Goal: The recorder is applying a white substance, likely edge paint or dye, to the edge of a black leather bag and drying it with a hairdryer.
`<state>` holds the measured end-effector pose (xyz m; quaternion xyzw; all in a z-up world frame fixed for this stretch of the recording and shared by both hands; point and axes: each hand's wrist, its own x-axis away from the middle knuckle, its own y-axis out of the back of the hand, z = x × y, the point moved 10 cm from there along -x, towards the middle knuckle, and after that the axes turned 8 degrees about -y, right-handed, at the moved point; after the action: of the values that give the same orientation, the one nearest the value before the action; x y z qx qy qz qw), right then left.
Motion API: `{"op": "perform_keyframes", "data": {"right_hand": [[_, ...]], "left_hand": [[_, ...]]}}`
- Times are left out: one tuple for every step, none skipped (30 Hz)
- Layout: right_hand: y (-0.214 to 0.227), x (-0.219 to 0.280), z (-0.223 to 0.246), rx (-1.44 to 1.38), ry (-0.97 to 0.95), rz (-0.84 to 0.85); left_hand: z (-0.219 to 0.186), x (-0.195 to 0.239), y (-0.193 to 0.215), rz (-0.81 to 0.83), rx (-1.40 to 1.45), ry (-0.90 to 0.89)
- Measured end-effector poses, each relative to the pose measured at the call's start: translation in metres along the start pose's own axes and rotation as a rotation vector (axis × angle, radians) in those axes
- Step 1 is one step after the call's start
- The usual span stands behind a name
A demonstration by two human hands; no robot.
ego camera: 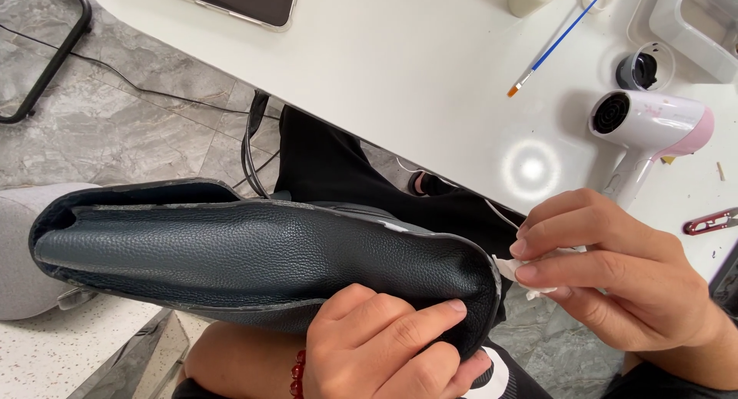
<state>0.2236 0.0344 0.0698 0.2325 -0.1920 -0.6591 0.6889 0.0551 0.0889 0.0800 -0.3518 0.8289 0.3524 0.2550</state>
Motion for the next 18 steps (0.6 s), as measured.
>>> {"op": "perform_keyframes", "data": {"right_hand": [[0.0, 0.0, 0.003, 0.0, 0.021, -0.006], [-0.001, 0.0, 0.003, 0.0, 0.021, -0.005], [-0.001, 0.0, 0.005, 0.021, 0.037, -0.018], [-0.001, 0.0, 0.007, 0.043, 0.053, -0.032], [-0.002, 0.0, 0.008, 0.043, 0.053, -0.031], [-0.003, 0.0, 0.011, 0.083, 0.075, -0.044], [-0.004, 0.0, 0.014, 0.122, 0.097, -0.057], [-0.005, 0.0, 0.014, 0.122, 0.097, -0.056], [-0.005, 0.001, 0.02, 0.164, 0.152, -0.085], [-0.005, 0.002, 0.026, 0.207, 0.206, -0.116], [-0.005, 0.001, 0.027, 0.207, 0.206, -0.116], [-0.007, 0.0, 0.03, 0.248, 0.228, -0.099], [-0.01, -0.001, 0.033, 0.289, 0.25, -0.081], [-0.01, -0.002, 0.035, 0.289, 0.249, -0.082], [-0.011, -0.004, 0.035, 0.318, 0.235, -0.073], [-0.012, -0.006, 0.036, 0.347, 0.223, -0.064], [-0.012, -0.006, 0.035, 0.347, 0.224, -0.064], [-0.012, -0.006, 0.034, 0.367, 0.222, -0.061]], "left_hand": [[0.0, 0.0, 0.0, 0.002, -0.002, 0.008], [0.0, 0.001, 0.0, 0.002, -0.002, 0.009], [0.0, 0.001, 0.0, 0.002, -0.004, 0.002], [-0.001, 0.002, -0.001, 0.002, -0.006, -0.006], [0.0, 0.001, -0.001, 0.001, -0.006, -0.005], [0.0, 0.001, 0.0, -0.001, -0.008, -0.007], [0.0, 0.0, 0.0, -0.003, -0.01, -0.008], [-0.001, 0.0, 0.0, -0.004, -0.01, -0.008], [-0.001, 0.001, 0.0, -0.007, -0.001, -0.003], [-0.001, 0.001, 0.0, -0.01, 0.009, 0.002], [-0.001, 0.001, 0.0, -0.01, 0.009, 0.001], [-0.001, 0.001, 0.0, -0.012, 0.003, -0.004], [-0.002, 0.001, 0.001, -0.014, -0.002, -0.009], [-0.002, 0.0, 0.001, -0.013, -0.001, -0.009], [-0.002, 0.0, 0.001, -0.01, -0.001, -0.009], [-0.002, 0.0, 0.001, -0.008, -0.002, -0.01], [-0.002, -0.001, 0.002, -0.008, -0.002, -0.01], [-0.002, -0.002, 0.002, -0.006, -0.001, -0.008]]}}
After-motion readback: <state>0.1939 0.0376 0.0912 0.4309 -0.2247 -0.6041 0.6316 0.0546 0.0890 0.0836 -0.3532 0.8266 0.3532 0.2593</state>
